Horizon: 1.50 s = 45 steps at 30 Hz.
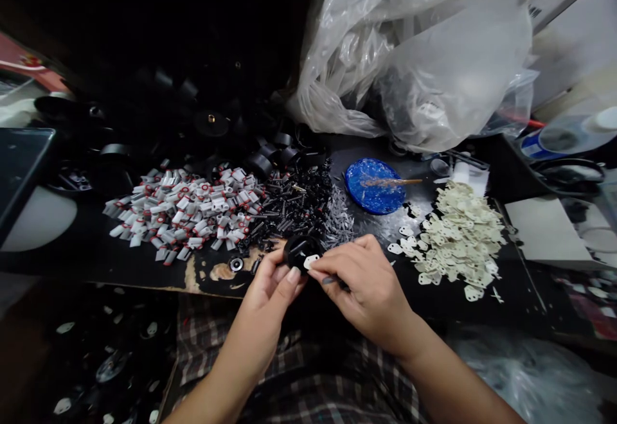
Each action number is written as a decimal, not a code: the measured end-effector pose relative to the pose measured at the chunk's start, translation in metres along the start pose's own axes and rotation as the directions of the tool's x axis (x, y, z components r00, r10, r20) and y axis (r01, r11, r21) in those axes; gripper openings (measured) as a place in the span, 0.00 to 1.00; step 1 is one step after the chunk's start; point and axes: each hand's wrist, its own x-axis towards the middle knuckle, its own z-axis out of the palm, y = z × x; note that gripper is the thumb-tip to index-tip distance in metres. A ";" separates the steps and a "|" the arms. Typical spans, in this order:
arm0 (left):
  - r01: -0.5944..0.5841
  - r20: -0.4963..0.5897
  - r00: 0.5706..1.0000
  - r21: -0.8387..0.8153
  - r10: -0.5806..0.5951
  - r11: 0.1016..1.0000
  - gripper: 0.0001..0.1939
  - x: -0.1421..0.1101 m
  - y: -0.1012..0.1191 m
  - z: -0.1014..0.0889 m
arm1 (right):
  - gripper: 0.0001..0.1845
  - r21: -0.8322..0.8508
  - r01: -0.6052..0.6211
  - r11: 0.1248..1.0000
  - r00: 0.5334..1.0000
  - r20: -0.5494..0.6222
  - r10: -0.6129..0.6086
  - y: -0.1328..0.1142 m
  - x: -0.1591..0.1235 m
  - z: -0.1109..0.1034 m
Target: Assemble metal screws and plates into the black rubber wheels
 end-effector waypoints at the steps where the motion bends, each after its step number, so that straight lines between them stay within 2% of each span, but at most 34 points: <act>1: -0.007 0.020 1.000 0.016 0.006 1.000 0.14 0.000 -0.001 -0.001 | 0.06 -0.015 0.005 1.000 1.000 -0.003 -0.005 0.000 0.001 0.000; 9: -0.022 0.062 0.998 0.012 0.022 1.000 0.13 -0.002 -0.001 0.000 | 0.06 -0.056 0.012 0.998 1.000 0.016 -0.012 -0.002 0.004 0.000; 15: -0.062 -0.046 0.997 -0.055 0.060 0.997 0.08 -0.001 -0.009 0.006 | 0.08 -0.041 -0.077 0.996 0.997 -0.002 0.077 -0.013 -0.005 0.002; 19: -0.095 -0.084 0.992 -0.053 0.090 0.994 0.08 0.001 -0.014 0.008 | 0.07 0.019 -0.137 0.990 0.991 -0.006 0.137 -0.017 -0.009 0.005; 22: -0.087 -0.089 0.993 -0.046 0.083 0.995 0.07 -0.003 -0.010 0.009 | 0.06 0.081 -0.164 0.983 0.986 0.020 0.163 -0.019 -0.006 0.007; 24: -0.047 -0.096 0.994 -0.009 0.046 0.999 0.09 -0.012 -0.005 -0.001 | 0.05 0.166 -0.156 0.974 0.985 0.102 0.141 -0.023 -0.001 0.006; 25: -0.025 -0.113 0.993 0.025 0.028 0.999 0.10 -0.019 -0.004 -0.012 | 0.05 0.228 -0.135 0.964 0.982 0.160 0.100 -0.025 0.002 0.005; 27: -0.006 -0.201 0.979 0.137 0.033 0.991 0.13 -0.036 -0.003 -0.047 | 0.03 0.360 -0.070 0.930 0.971 0.238 -0.019 -0.029 0.008 0.001; 28: -0.020 -0.285 0.955 0.206 0.079 0.978 0.14 -0.045 -0.003 -0.071 | 0.03 0.413 -0.038 0.910 0.970 0.236 -0.066 -0.029 0.011 0.000; 29: -0.039 -0.401 0.902 0.296 0.161 0.954 0.14 -0.053 -0.002 -0.097 | 0.04 0.447 -0.018 0.894 0.974 0.210 -0.086 -0.028 0.012 -0.001; 30: -0.039 -0.497 0.828 0.409 0.258 0.912 0.15 -0.060 -0.001 -0.122 | 0.04 0.456 -0.025 0.890 0.982 0.179 -0.065 -0.026 0.014 -0.001; 31: -0.006 -0.536 0.776 0.520 0.332 0.854 0.16 -0.066 0.002 -0.145 | 0.05 0.447 -0.055 0.893 0.987 0.160 -0.020 -0.024 0.015 0.001; 32: 0.008 -0.562 0.706 0.615 0.431 0.789 0.18 -0.069 0.006 -0.162 | 0.05 0.431 -0.098 0.897 0.987 0.158 0.032 -0.021 0.016 0.003; 33: -0.001 -0.555 0.629 0.700 0.545 0.714 0.18 -0.070 0.013 -0.173 | 0.06 0.410 -0.143 0.901 0.981 0.178 0.075 -0.019 0.017 0.006; 34: -0.028 -0.477 0.618 0.781 0.625 0.624 0.19 -0.066 0.021 -0.176 | 0.06 0.390 -0.176 0.904 0.972 0.211 0.099 -0.018 0.018 0.010; 35: -0.078 -0.361 0.628 0.852 0.690 0.517 0.17 -0.059 0.032 -0.172 | 0.07 0.378 -0.189 0.906 0.964 0.247 0.098 -0.018 0.019 0.013; 36: -0.139 -0.214 0.652 0.909 0.728 0.392 0.15 -0.048 0.045 -0.162 | 0.08 0.374 -0.183 0.909 0.958 0.275 0.080 -0.019 0.019 0.015; 37: -0.216 -0.051 0.653 0.943 0.755 0.251 0.13 -0.033 0.061 -0.148 | 0.08 0.373 -0.165 0.913 0.954 0.294 0.053 -0.020 0.020 0.017; 39: -0.328 0.248 0.632 0.944 0.734 -0.036 0.13 0.004 0.096 -0.118 | 0.09 0.359 -0.142 0.923 0.950 0.310 0.026 -0.023 0.018 0.017; 42: -0.372 0.330 0.653 0.924 0.682 -0.092 0.11 0.059 0.141 -0.090 | 0.09 0.312 -0.181 0.933 0.946 0.316 0.078 -0.020 0.009 0.014; 45: -0.395 0.358 0.684 0.914 0.636 -0.090 0.02 0.089 0.161 -0.088 | 0.10 0.285 -0.267 0.921 0.929 0.330 0.167 -0.010 -0.003 0.013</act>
